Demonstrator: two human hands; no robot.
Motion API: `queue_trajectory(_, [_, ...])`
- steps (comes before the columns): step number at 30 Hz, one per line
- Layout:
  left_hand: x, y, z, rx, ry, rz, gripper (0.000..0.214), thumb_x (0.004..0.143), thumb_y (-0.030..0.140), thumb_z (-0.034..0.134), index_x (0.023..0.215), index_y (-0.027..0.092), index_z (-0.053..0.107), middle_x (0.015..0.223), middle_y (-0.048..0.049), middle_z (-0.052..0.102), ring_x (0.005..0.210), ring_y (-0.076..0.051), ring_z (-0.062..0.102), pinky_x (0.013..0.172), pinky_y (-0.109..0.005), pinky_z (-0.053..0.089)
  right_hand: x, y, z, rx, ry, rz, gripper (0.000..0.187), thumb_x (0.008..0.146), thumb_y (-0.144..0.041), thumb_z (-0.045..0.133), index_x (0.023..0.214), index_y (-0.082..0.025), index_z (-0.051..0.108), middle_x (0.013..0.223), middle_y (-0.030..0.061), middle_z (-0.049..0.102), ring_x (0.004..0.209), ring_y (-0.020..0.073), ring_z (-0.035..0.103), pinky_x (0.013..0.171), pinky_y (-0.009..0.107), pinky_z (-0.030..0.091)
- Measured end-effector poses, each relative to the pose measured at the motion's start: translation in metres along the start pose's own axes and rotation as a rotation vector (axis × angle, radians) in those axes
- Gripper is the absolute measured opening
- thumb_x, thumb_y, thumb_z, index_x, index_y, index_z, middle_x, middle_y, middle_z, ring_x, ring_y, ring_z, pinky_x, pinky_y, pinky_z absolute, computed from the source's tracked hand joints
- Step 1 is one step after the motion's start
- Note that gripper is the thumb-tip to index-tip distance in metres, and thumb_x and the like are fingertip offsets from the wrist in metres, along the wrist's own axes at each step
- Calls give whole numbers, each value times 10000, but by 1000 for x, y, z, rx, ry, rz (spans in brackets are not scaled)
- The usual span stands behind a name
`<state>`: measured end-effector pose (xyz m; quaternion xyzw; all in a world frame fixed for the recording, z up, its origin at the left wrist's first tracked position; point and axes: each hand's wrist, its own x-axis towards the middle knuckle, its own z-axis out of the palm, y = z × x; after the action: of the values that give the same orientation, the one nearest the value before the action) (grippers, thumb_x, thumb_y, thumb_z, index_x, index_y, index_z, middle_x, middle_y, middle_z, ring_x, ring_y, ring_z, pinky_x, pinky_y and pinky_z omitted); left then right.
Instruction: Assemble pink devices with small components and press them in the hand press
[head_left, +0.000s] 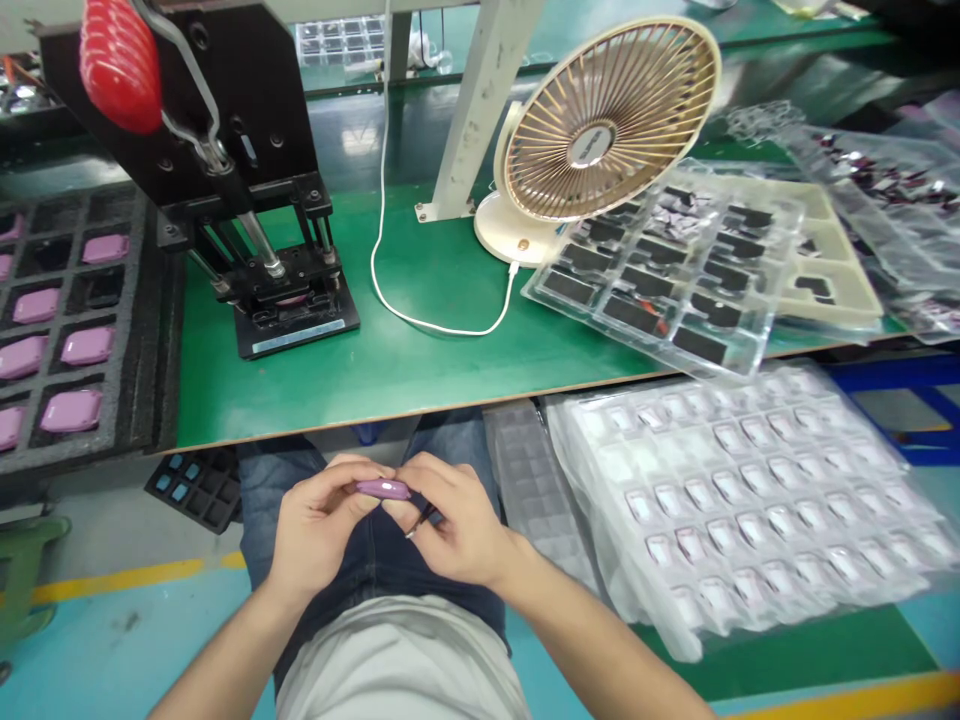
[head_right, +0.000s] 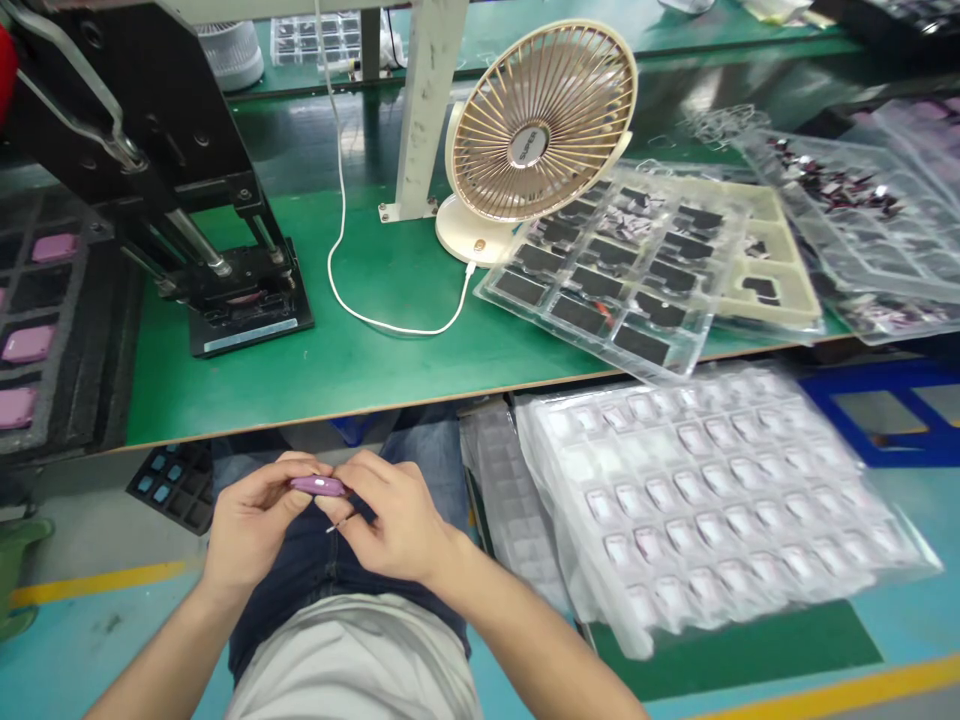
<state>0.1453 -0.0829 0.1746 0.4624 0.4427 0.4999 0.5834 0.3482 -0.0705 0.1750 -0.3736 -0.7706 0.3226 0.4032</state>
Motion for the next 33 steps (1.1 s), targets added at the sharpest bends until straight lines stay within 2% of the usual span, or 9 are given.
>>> queue_trajectory(4, [2, 7, -2, 143, 2, 10, 149, 928, 168, 820, 1034, 263, 862, 1041, -65, 829, 994, -204, 781, 915, -280, 629, -2, 5, 2, -30, 4, -55, 179, 1098, -267, 554, 1218, -187, 659, 967, 64, 716, 760, 149, 655, 625, 268, 437])
queue_trajectory(8, [0, 1, 1, 85, 69, 39, 150, 876, 168, 869, 994, 260, 873, 976, -58, 833, 929, -210, 789, 865, -288, 650, -2, 3, 7, 5, 29, -38, 144, 1089, -250, 565, 1175, -192, 665, 937, 54, 703, 740, 149, 632, 624, 276, 415])
queue_trajectory(11, [-1, -5, 5, 43, 167, -11, 188, 882, 213, 873, 1062, 268, 871, 1003, -63, 834, 916, -210, 798, 836, -281, 666, 4, -1, 7, 111, 17, 91, 188, 1108, -323, 537, 1055, -189, 658, 882, 45, 664, 739, 157, 589, 639, 278, 402])
queue_trajectory(14, [1, -2, 5, 51, 126, -21, 438, 860, 258, 900, 1283, 315, 800, 1152, -80, 813, 991, -239, 801, 839, -312, 686, 14, -3, 2, 361, -22, 364, 400, 1123, -486, 525, 860, -191, 586, 735, -6, 541, 647, 134, 472, 613, 261, 369])
queue_trajectory(18, [10, 14, -5, 414, 36, 322, 582, 817, 197, 926, 1353, 338, 751, 1346, -98, 729, 1200, -290, 738, 958, -382, 674, 28, -6, -6, 820, -178, 727, 584, 1010, -725, 634, 783, -214, 465, 595, -90, 351, 510, 84, 276, 483, 225, 240])
queue_trajectory(23, [15, 26, -21, 724, -60, 710, 482, 911, 61, 785, 1327, 302, 754, 1191, -73, 809, 1036, -240, 803, 952, -355, 674, 36, -14, -4, 1079, -245, 914, 627, 885, -751, 782, 793, -219, 462, 577, -125, 277, 470, 55, 161, 432, 209, 133])
queue_trajectory(28, [14, 16, -26, 809, -17, 872, 594, 896, -21, 715, 1406, 283, 701, 1168, -92, 822, 1001, -261, 814, 876, -373, 692, 40, -20, 2, 1179, -243, 1006, 653, 813, -708, 868, 773, -225, 430, 580, -133, 271, 466, 40, 129, 434, 203, 95])
queue_trajectory(31, [11, 15, -29, 865, -53, 834, 609, 925, -14, 690, 1460, 274, 656, 1208, -110, 802, 1078, -265, 787, 943, -403, 669, 42, -20, 3, 1056, -222, 959, 650, 835, -756, 815, 760, -224, 449, 571, -127, 281, 454, 49, 152, 419, 209, 121])
queue_trajectory(33, [11, 21, -34, 919, -108, 770, 559, 965, -7, 623, 1453, 263, 660, 1211, -115, 792, 1105, -258, 768, 985, -405, 645, 49, -19, -1, 869, -306, 890, 648, 902, -815, 695, 750, -210, 521, 552, -109, 299, 448, 68, 198, 416, 222, 157])
